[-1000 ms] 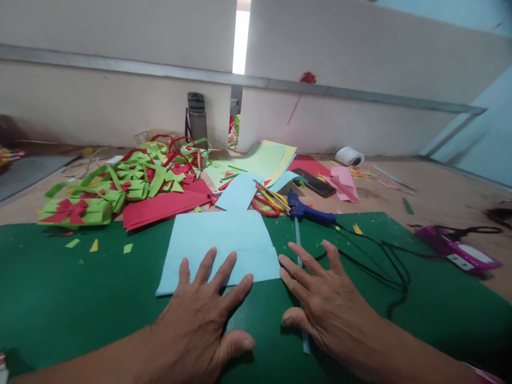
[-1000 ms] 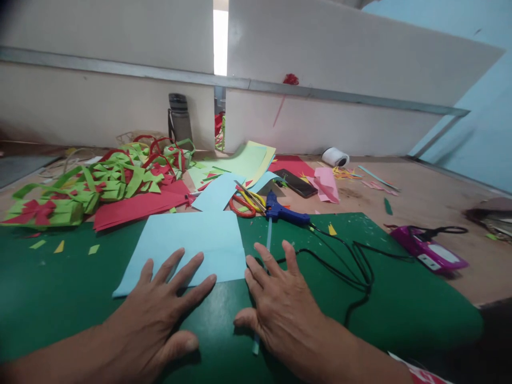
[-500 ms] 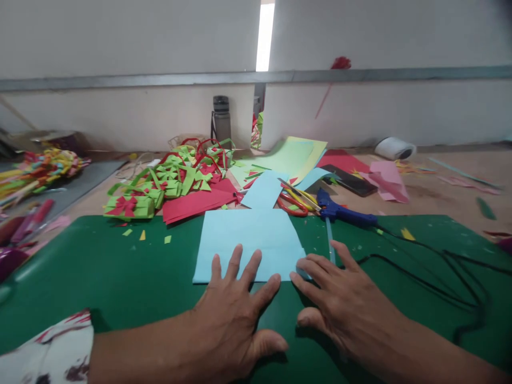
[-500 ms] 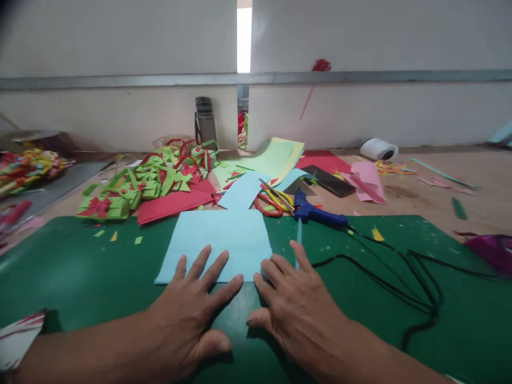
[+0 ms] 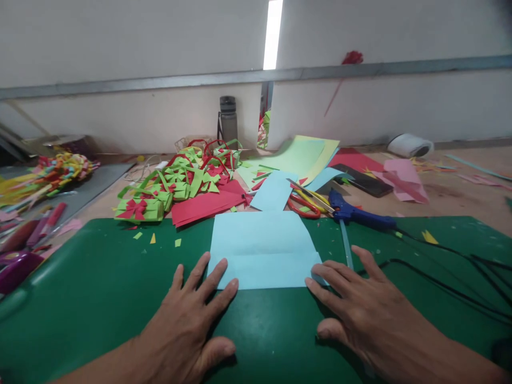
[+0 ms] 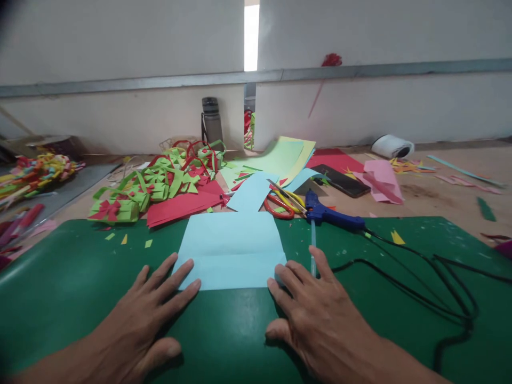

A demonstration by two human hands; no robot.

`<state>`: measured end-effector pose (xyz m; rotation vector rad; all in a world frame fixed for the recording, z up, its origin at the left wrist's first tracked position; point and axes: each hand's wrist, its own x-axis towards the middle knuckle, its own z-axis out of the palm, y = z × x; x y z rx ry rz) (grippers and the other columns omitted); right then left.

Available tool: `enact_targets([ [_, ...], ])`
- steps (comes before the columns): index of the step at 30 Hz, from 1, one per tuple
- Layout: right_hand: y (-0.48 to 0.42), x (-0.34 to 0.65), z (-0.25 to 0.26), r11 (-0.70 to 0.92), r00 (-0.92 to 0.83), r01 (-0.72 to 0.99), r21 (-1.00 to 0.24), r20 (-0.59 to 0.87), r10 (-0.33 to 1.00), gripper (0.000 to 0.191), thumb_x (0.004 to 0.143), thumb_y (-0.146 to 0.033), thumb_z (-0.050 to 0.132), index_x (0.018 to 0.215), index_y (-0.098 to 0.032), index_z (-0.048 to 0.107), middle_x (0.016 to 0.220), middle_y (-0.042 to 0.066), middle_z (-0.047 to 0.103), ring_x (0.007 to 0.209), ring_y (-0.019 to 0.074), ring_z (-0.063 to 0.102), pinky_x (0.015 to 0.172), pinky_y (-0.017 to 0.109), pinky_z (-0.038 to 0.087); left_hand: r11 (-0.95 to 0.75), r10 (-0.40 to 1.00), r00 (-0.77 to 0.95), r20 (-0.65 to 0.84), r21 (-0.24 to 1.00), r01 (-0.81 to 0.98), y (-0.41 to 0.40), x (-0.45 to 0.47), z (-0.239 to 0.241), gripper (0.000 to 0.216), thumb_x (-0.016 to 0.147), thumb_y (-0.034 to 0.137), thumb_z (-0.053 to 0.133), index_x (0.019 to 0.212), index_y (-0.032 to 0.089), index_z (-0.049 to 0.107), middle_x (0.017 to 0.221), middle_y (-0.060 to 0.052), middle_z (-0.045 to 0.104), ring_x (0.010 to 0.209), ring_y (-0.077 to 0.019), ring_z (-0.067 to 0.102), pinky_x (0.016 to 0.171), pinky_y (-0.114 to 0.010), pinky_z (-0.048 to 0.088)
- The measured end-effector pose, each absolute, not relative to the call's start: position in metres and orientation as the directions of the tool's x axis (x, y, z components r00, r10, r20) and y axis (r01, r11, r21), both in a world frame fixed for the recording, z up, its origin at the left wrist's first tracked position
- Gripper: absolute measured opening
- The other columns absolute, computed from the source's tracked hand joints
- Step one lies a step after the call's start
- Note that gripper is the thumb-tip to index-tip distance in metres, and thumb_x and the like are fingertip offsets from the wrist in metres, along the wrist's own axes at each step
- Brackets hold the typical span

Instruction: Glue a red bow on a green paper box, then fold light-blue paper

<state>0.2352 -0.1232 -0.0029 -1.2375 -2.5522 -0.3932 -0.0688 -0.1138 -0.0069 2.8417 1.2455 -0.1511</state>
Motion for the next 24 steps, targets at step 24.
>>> enact_targets([
  [24, -0.121, 0.245, -0.006, 0.633, -0.647, 0.761, 0.145, 0.256, 0.718, 0.026, 0.083, -0.044, 0.062, 0.099, -0.024, 0.060, 0.096, 0.001, 0.064, 0.094, 0.0219, 0.057, 0.104, 0.053, 0.013, -0.865, 0.367, 0.928, -0.060, 0.346, 0.365, -0.086, -0.019, 0.020, 0.078, 0.089, 0.060, 0.042, 0.149, 0.022, 0.010, 0.152, -0.010, 0.012, 0.140, -0.0316, 0.009, 0.112, -0.055, 0.013],
])
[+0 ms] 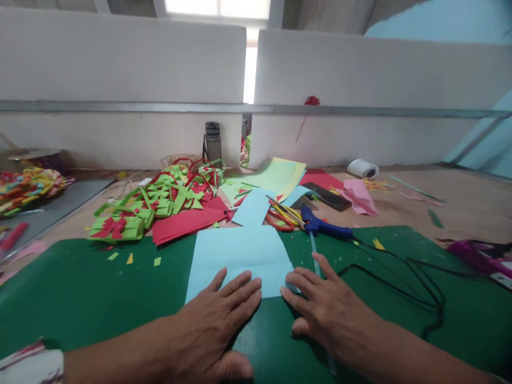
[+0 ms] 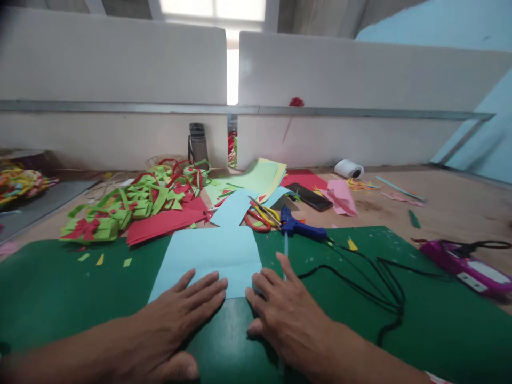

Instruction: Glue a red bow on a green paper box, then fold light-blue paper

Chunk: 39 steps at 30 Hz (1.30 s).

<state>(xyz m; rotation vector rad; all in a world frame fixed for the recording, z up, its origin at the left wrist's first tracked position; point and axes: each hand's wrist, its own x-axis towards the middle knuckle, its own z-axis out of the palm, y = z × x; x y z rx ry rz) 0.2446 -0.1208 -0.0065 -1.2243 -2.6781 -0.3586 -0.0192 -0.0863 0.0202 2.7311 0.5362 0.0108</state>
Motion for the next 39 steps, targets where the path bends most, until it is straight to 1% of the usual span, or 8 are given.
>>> enact_targets([
  [6, -0.115, 0.237, 0.010, 0.628, -0.613, 0.777, -0.038, 0.181, 0.769, 0.019, 0.084, -0.031, 0.062, 0.102, -0.024, 0.062, 0.103, 0.005, 0.066, 0.095, 0.0221, 0.059, 0.101, 0.053, 0.022, -0.834, 0.408, 0.903, -0.131, 0.350, 0.427, -0.083, -0.027, 0.016, 0.075, 0.092, 0.059, 0.036, 0.149, 0.022, 0.005, 0.152, -0.009, 0.007, 0.140, -0.0303, 0.005, 0.111, -0.055, 0.009],
  [10, -0.095, 0.217, 0.037, 0.478, -0.461, 0.808, -0.344, 0.133, 0.877, 0.018, 0.082, -0.020, 0.058, 0.099, -0.017, 0.065, 0.095, 0.008, 0.067, 0.086, 0.0190, 0.062, 0.077, 0.032, 0.044, -0.840, 0.418, 0.903, -0.101, 0.334, 0.427, -0.083, -0.029, 0.012, 0.078, 0.091, 0.061, 0.036, 0.149, 0.020, 0.006, 0.153, -0.010, 0.007, 0.140, -0.0312, 0.004, 0.111, -0.058, 0.007],
  [11, -0.088, 0.211, 0.041, 0.397, -0.405, 0.800, -0.450, 0.082, 0.910, 0.015, 0.082, -0.020, 0.056, 0.093, -0.016, 0.066, 0.089, 0.006, 0.068, 0.077, 0.0164, 0.062, 0.071, 0.028, 0.045, -0.841, 0.419, 0.902, -0.103, 0.330, 0.428, -0.083, -0.028, 0.011, 0.078, 0.091, 0.062, 0.036, 0.149, 0.019, 0.008, 0.153, -0.010, 0.008, 0.140, -0.0314, 0.004, 0.110, -0.058, 0.007],
  [13, -0.074, 0.200, 0.045, 0.145, -0.371, 0.736, -0.661, -0.215, 0.903, 0.011, 0.080, -0.022, 0.053, 0.083, -0.017, 0.063, 0.075, 0.001, 0.065, 0.056, 0.0112, 0.059, 0.056, 0.023, 0.044, -0.835, 0.436, 0.895, -0.094, 0.330, 0.441, -0.083, -0.027, 0.010, 0.077, 0.091, 0.062, 0.036, 0.148, 0.015, 0.016, 0.153, -0.012, 0.011, 0.140, -0.0310, 0.005, 0.111, -0.058, 0.008],
  [14, -0.068, 0.196, 0.044, 0.086, -0.383, 0.728, -0.680, -0.299, 0.874, 0.010, 0.078, -0.020, 0.053, 0.079, -0.017, 0.061, 0.069, -0.002, 0.063, 0.051, 0.0099, 0.058, 0.050, 0.021, 0.042, -0.828, 0.450, 0.890, -0.076, 0.337, 0.448, -0.084, -0.027, 0.009, 0.075, 0.091, 0.062, 0.037, 0.146, 0.014, 0.022, 0.152, -0.014, 0.013, 0.141, -0.0306, 0.006, 0.111, -0.057, 0.009],
  [18, -0.050, 0.186, 0.033, -0.030, -0.354, 0.763, -0.645, -0.457, 0.816, 0.005, 0.067, -0.018, 0.057, 0.062, -0.017, 0.057, 0.050, -0.005, 0.055, 0.042, 0.0083, 0.052, 0.041, 0.017, 0.037, -0.808, 0.480, 0.877, -0.023, 0.378, 0.453, -0.085, -0.030, 0.007, 0.064, 0.091, 0.058, 0.041, 0.135, 0.012, 0.038, 0.151, -0.017, 0.021, 0.141, -0.0296, 0.009, 0.113, -0.055, 0.014],
  [25, -0.043, 0.169, 0.033, -0.055, -0.256, 0.877, -0.477, -0.560, 0.788, 0.019, 0.060, -0.030, 0.066, 0.051, -0.018, 0.054, 0.040, -0.004, 0.051, 0.038, 0.0092, 0.045, 0.038, 0.020, 0.032, -0.811, 0.462, 0.886, -0.036, 0.387, 0.439, -0.085, -0.032, 0.006, 0.064, 0.090, 0.058, 0.042, 0.132, 0.010, 0.038, 0.150, -0.021, 0.023, 0.141, -0.0315, 0.006, 0.112, -0.058, 0.013],
  [39, -0.043, 0.189, 0.039, -0.066, -0.232, 0.894, -0.443, -0.585, 0.777, 0.022, 0.061, -0.033, 0.069, 0.052, -0.018, 0.056, 0.043, -0.005, 0.052, 0.042, 0.0092, 0.044, 0.042, 0.022, 0.031, -0.828, 0.455, 0.890, -0.012, 0.364, 0.428, -0.085, -0.032, 0.000, 0.057, 0.090, 0.057, 0.044, 0.126, 0.013, 0.044, 0.151, -0.019, 0.021, 0.141, -0.0323, 0.009, 0.113, -0.057, 0.013],
])
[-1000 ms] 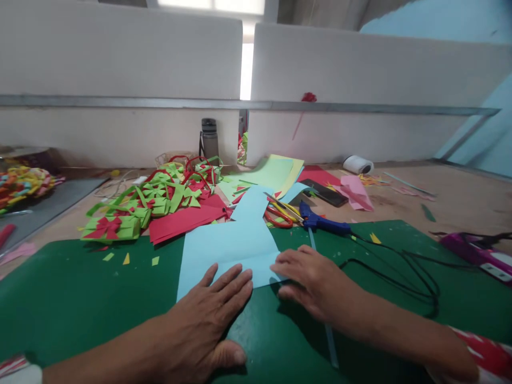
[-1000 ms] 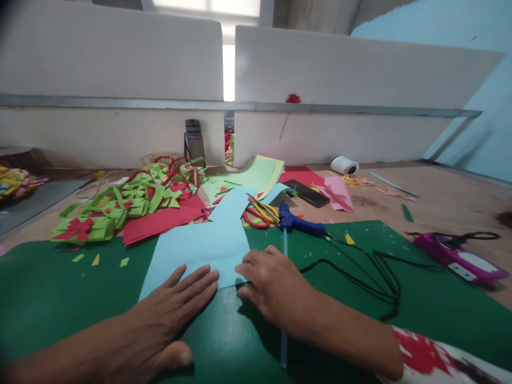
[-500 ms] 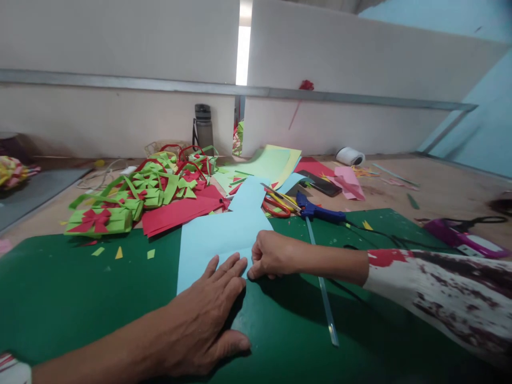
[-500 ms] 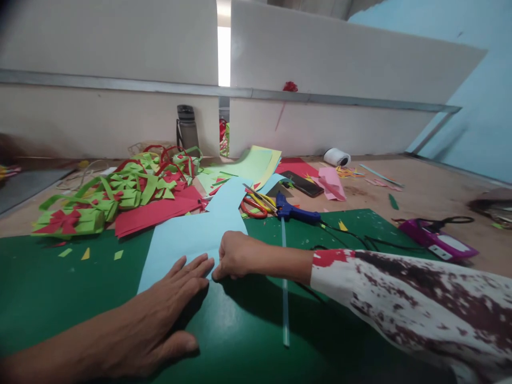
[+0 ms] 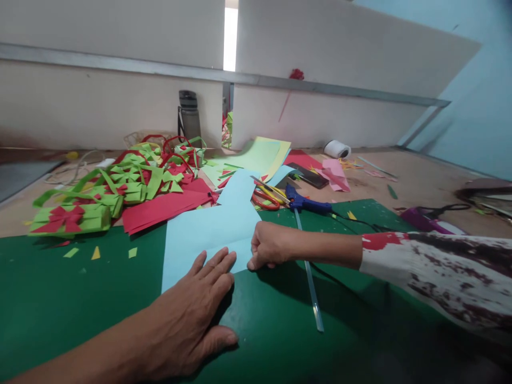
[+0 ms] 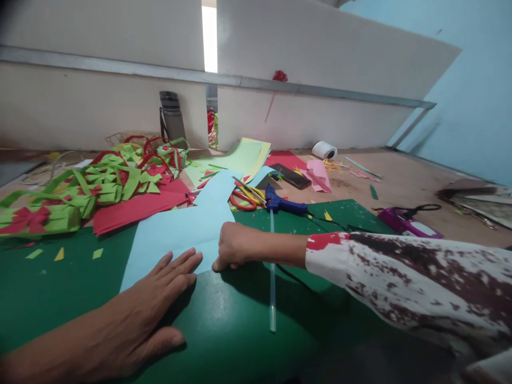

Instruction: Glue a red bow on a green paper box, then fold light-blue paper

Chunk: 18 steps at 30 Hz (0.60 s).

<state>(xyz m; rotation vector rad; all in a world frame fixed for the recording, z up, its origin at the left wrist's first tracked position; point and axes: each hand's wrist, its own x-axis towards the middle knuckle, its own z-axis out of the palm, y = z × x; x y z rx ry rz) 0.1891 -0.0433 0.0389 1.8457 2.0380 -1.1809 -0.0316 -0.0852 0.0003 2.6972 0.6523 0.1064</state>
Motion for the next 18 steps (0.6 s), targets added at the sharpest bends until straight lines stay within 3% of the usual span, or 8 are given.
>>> enact_targets([
  [6, -0.048, 0.209, 0.038, -0.119, -0.185, 0.889, -0.442, -0.585, 0.790, 0.022, 0.061, -0.029, 0.070, 0.050, -0.018, 0.054, 0.041, -0.006, 0.051, 0.042, 0.0089, 0.044, 0.042, 0.021, 0.031, -0.831, 0.491, 0.867, 0.085, 0.343, 0.438, -0.090, -0.033, -0.005, 0.056, 0.091, 0.060, 0.037, 0.126, 0.016, 0.043, 0.152, -0.015, 0.023, 0.141, -0.0283, 0.011, 0.114, -0.054, 0.014],
  [18, -0.042, 0.219, 0.046, -0.230, -0.046, 0.920, -0.316, -0.673, 0.739, 0.027, 0.064, -0.025, 0.072, 0.048, -0.017, 0.052, 0.039, -0.005, 0.049, 0.037, 0.0077, 0.039, 0.039, 0.021, 0.031, -0.844, 0.475, 0.876, 0.081, 0.323, 0.428, -0.087, -0.035, -0.009, 0.055, 0.091, 0.057, 0.041, 0.127, 0.015, 0.040, 0.153, -0.016, 0.019, 0.141, -0.0306, 0.010, 0.113, -0.056, 0.015],
])
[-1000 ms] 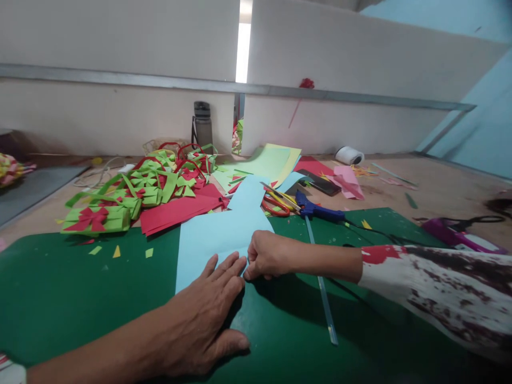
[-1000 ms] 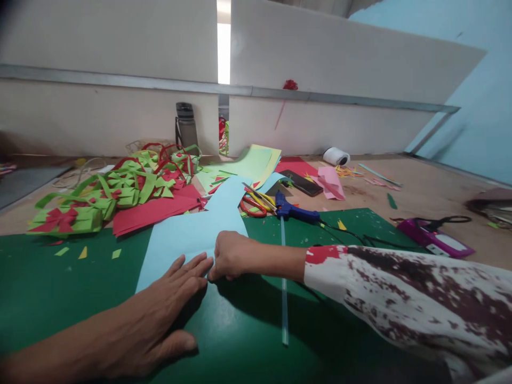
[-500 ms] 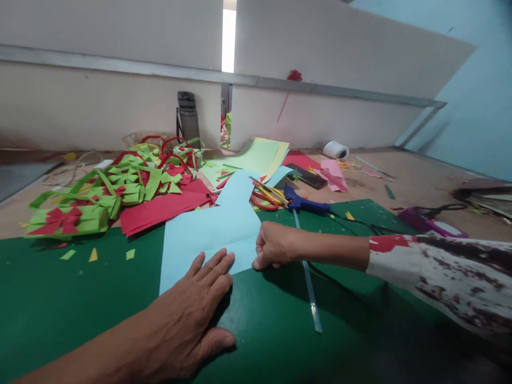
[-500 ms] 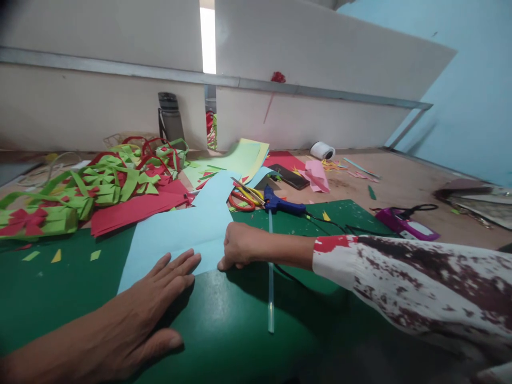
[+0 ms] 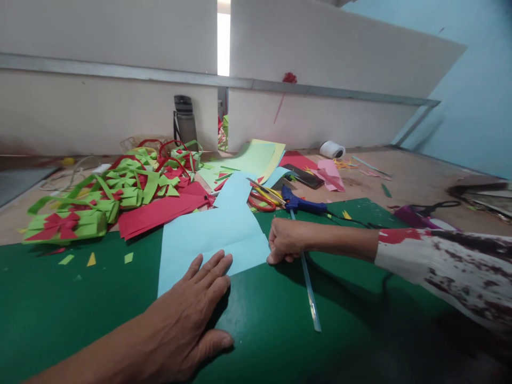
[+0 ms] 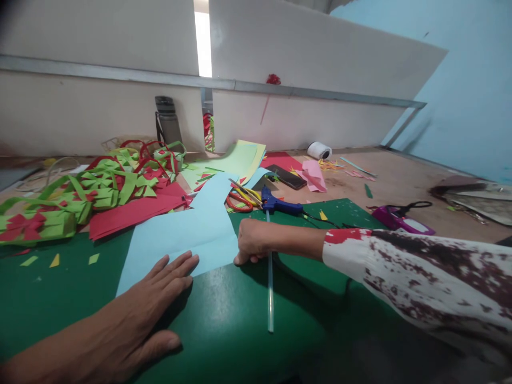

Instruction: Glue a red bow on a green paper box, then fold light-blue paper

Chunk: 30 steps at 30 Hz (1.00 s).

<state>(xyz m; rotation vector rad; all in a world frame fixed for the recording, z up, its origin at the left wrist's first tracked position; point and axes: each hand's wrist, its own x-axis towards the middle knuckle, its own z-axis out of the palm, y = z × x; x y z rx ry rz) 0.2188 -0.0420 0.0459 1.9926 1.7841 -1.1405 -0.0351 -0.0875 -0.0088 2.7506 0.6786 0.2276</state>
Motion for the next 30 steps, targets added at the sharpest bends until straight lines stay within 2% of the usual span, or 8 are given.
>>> enact_targets([
  [5, -0.043, 0.217, 0.054, -0.247, -0.007, 0.932, -0.264, -0.696, 0.718, 0.030, 0.066, -0.023, 0.072, 0.047, -0.016, 0.050, 0.038, -0.006, 0.047, 0.036, 0.0071, 0.037, 0.039, 0.021, 0.030, -0.868, 0.409, 0.908, 0.087, 0.345, 0.357, -0.084, -0.037, -0.010, 0.054, 0.090, 0.052, 0.047, 0.129, 0.015, 0.038, 0.152, -0.017, 0.018, 0.140, -0.0350, 0.011, 0.111, -0.060, 0.016],
  [10, -0.043, 0.223, 0.053, -0.243, 0.000, 0.937, -0.249, -0.699, 0.715, 0.030, 0.068, -0.023, 0.070, 0.048, -0.016, 0.050, 0.037, -0.006, 0.046, 0.036, 0.0069, 0.037, 0.041, 0.021, 0.031, -0.858, 0.422, 0.906, 0.025, 0.333, 0.391, -0.084, -0.037, -0.006, 0.054, 0.091, 0.052, 0.046, 0.127, 0.014, 0.040, 0.152, -0.018, 0.017, 0.140, -0.0344, 0.009, 0.111, -0.060, 0.015],
  [17, -0.042, 0.232, 0.048, -0.235, -0.026, 0.935, -0.267, -0.712, 0.702, 0.028, 0.072, -0.024, 0.069, 0.053, -0.016, 0.050, 0.042, -0.008, 0.047, 0.038, 0.0062, 0.039, 0.042, 0.020, 0.034, -0.862, 0.426, 0.905, 0.008, 0.307, 0.403, -0.084, -0.036, -0.003, 0.053, 0.092, 0.051, 0.045, 0.129, 0.015, 0.037, 0.153, -0.017, 0.016, 0.141, -0.0315, 0.007, 0.112, -0.059, 0.014],
  [21, -0.044, 0.238, 0.043, -0.200, -0.075, 0.930, -0.307, -0.694, 0.716, 0.024, 0.073, -0.022, 0.066, 0.055, -0.016, 0.051, 0.045, -0.008, 0.049, 0.038, 0.0056, 0.042, 0.042, 0.019, 0.036, -0.876, 0.400, 0.914, 0.059, 0.319, 0.363, -0.084, -0.037, -0.005, 0.054, 0.091, 0.050, 0.046, 0.132, 0.016, 0.034, 0.153, -0.017, 0.016, 0.141, -0.0320, 0.009, 0.111, -0.060, 0.014],
  [26, -0.049, 0.249, 0.050, -0.063, -0.187, 0.920, -0.387, -0.575, 0.796, 0.016, 0.067, -0.017, 0.059, 0.053, -0.016, 0.053, 0.045, -0.003, 0.053, 0.040, 0.0104, 0.049, 0.041, 0.021, 0.037, -0.861, 0.407, 0.912, 0.050, 0.354, 0.365, -0.081, -0.036, -0.001, 0.054, 0.091, 0.051, 0.047, 0.131, 0.017, 0.033, 0.152, -0.016, 0.020, 0.141, -0.0313, 0.011, 0.112, -0.058, 0.014],
  [30, -0.056, 0.245, 0.064, 0.195, -0.396, 0.852, -0.485, -0.355, 0.847, 0.013, 0.074, -0.021, 0.058, 0.064, -0.015, 0.061, 0.056, -0.001, 0.059, 0.053, 0.0106, 0.054, 0.049, 0.020, 0.036, -0.848, 0.357, 0.933, 0.043, 0.433, 0.305, -0.069, -0.030, 0.004, 0.050, 0.091, 0.050, 0.048, 0.129, 0.018, 0.038, 0.151, -0.015, 0.026, 0.141, -0.0283, 0.015, 0.113, -0.053, 0.011],
])
